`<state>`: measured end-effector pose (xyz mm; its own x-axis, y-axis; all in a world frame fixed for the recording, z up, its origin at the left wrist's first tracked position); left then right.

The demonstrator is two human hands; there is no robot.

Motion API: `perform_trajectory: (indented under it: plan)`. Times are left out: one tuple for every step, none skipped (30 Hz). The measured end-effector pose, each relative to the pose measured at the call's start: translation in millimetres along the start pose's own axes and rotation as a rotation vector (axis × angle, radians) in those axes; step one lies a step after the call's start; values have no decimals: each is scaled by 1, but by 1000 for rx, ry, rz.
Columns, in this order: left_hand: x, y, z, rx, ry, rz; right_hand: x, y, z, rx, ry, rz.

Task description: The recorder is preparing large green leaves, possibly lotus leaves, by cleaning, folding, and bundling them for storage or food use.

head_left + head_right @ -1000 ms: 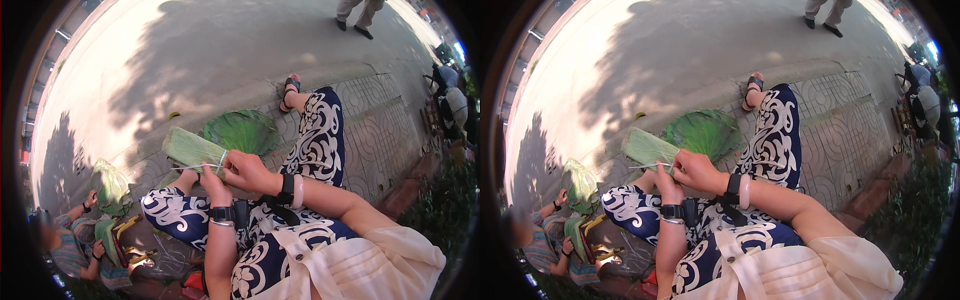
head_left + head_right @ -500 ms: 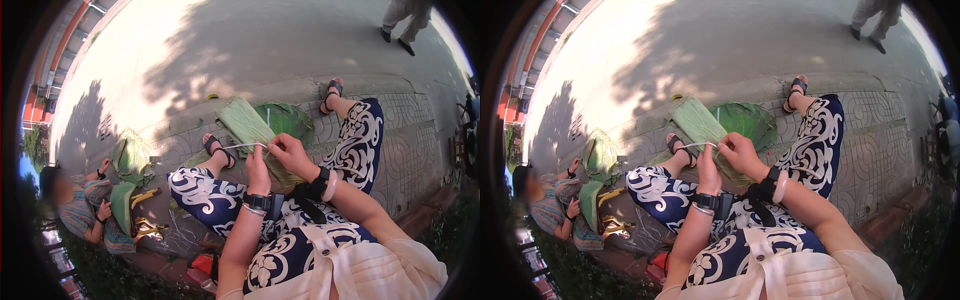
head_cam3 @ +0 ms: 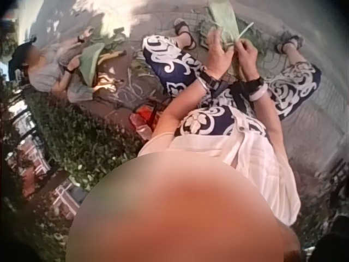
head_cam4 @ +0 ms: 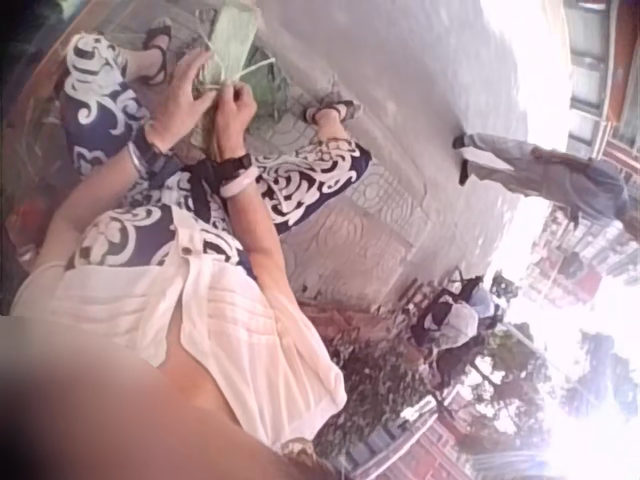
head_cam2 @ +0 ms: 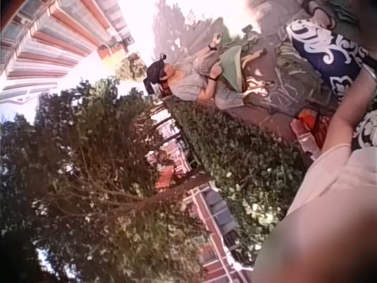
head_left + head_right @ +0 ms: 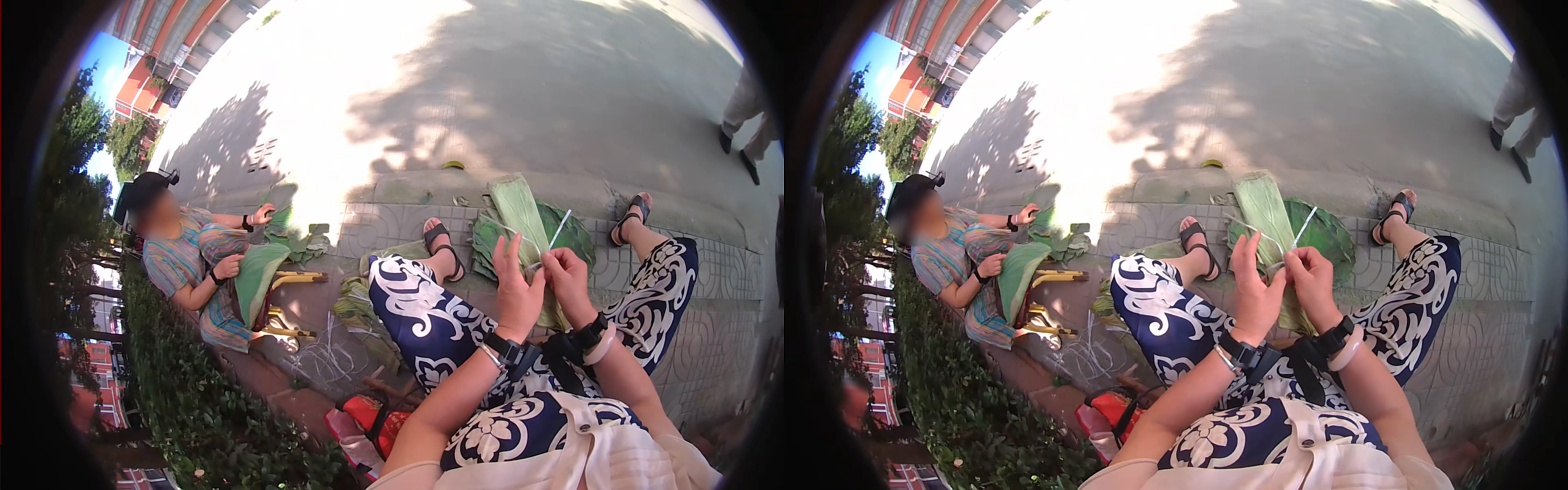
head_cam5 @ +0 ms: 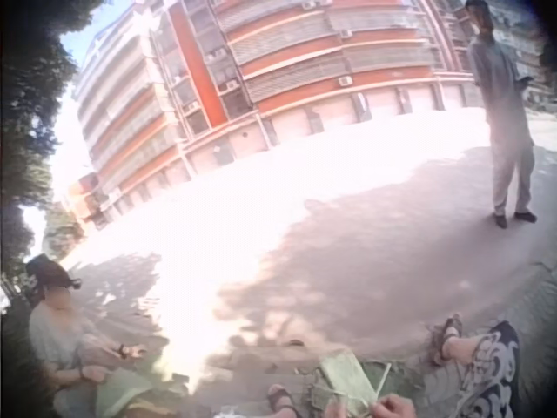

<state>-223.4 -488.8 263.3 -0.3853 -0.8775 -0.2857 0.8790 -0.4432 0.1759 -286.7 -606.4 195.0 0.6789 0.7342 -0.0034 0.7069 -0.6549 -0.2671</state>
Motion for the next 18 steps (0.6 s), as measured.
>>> perform_trajectory:
  plan:
    - [-1, -2, -3, 8, 5, 10, 2, 1, -1, -26, 10, -9]
    - [3, -5, -10, 1, 6, -36, 2, -1, -1, -35, 14, -18]
    - [7, -6, -12, -4, 5, -81, 1, -4, -1, -41, 3, -21]
    - [7, -7, -15, -36, -11, -51, 2, -4, -3, -48, -8, -24]
    - [6, -3, -19, -25, -9, -42, 6, -2, -5, -60, -6, -31]
    - [4, -3, -21, 33, 27, -29, 7, -4, -8, -91, -15, -27]
    - [3, -4, -22, 90, 64, -15, 8, -7, -12, -122, -23, -24]
    - [4, -5, -26, 89, 65, -8, 7, -8, -15, -123, -25, -31]
    - [3, -3, -24, 86, 27, -14, 6, -7, -19, -109, -15, -34]
    - [3, -1, -22, 82, -12, -20, 6, -7, -21, -95, -5, -38]
    - [2, 1, -20, 83, -11, -19, 6, -5, -22, -95, -5, -39]
    - [3, 1, -21, 45, -50, -32, 5, -4, -20, -60, 7, -41]
    - [4, 1, -22, 8, -89, -45, 5, -4, -18, -26, 19, -42]
    - [3, 1, -22, 7, -89, -41, 6, -4, -19, -26, 17, -45]
    - [3, 1, -25, 10, -80, -36, 7, -5, -19, -29, 9, -41]
    - [2, 1, -27, 14, -69, -30, 9, -6, -20, -32, 1, -38]
    - [1, 1, -30, 13, -69, -27, 9, -6, -19, -33, 0, -41]
    - [1, 1, -29, 55, -38, -8, 9, -6, -18, -18, 1, -44]
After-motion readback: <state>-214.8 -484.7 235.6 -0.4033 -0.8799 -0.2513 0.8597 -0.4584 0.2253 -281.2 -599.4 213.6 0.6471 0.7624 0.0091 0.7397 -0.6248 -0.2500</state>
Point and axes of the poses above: each hand's wrist, its own y-axis towards the middle knuckle, its own x-axis out of the palm, z = x × y, the point moved 6 cm from there along y, towards the middle knuckle, and after that the axes turned 8 degrees about -y, right-handed, at the moved point
